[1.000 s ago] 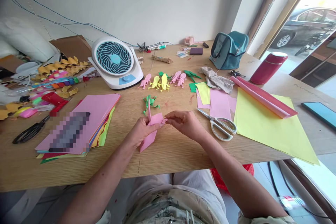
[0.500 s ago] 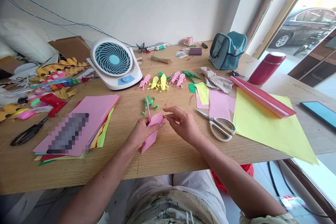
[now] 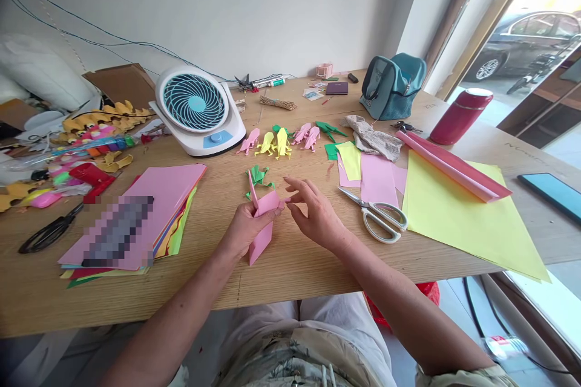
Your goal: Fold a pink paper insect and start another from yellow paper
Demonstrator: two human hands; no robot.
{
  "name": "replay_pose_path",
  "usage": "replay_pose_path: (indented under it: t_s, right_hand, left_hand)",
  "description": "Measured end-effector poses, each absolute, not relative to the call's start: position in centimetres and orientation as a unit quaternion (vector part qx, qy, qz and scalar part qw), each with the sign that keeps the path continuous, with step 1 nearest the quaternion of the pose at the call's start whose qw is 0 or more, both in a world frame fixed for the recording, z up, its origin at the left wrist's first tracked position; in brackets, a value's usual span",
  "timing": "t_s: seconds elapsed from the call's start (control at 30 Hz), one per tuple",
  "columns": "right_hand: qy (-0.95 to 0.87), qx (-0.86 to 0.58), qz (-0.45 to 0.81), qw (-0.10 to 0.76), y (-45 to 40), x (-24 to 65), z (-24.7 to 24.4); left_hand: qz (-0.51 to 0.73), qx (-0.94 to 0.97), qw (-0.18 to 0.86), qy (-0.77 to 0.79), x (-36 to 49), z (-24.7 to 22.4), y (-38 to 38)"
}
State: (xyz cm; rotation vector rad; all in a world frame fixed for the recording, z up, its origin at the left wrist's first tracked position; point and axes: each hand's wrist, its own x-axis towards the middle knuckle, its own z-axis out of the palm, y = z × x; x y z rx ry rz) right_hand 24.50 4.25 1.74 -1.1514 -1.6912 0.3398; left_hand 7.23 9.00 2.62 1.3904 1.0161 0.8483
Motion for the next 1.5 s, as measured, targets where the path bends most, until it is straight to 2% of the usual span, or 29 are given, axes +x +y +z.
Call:
replay_pose_path:
  t_s: [0.17, 0.5, 1.0, 1.17, 1.5]
  right_hand:
    - [-0.632, -0.525, 0.184, 0.54, 4.4, 24.8, 2.3]
    - [-0.617, -0.574, 0.209, 0.496, 4.4, 24.4, 2.5]
    - [-0.671, -0.515, 0.163, 0.509, 4.6, 24.7, 2.7]
    - [-0.623, -0.528, 0.259, 0.516, 5.0, 25.0, 2.4]
    - [-0.565, -0.461, 0.432, 0.53, 4.8, 23.9, 2.8]
  left_hand:
    - [0.393, 0.578, 0.557, 0.448, 7.2, 2.7, 9.1]
    - [0.377, 0.638, 0.51, 0.437, 7.5, 1.7, 9.1]
    - [0.378, 0.536, 0.658, 0.37, 8.0, 2.3, 8.3]
    - [0.376, 0.501, 0.698, 0.346, 8.1, 2.2, 8.4]
    - [0.401, 0.486, 0.695, 0.346, 8.3, 1.6, 8.5]
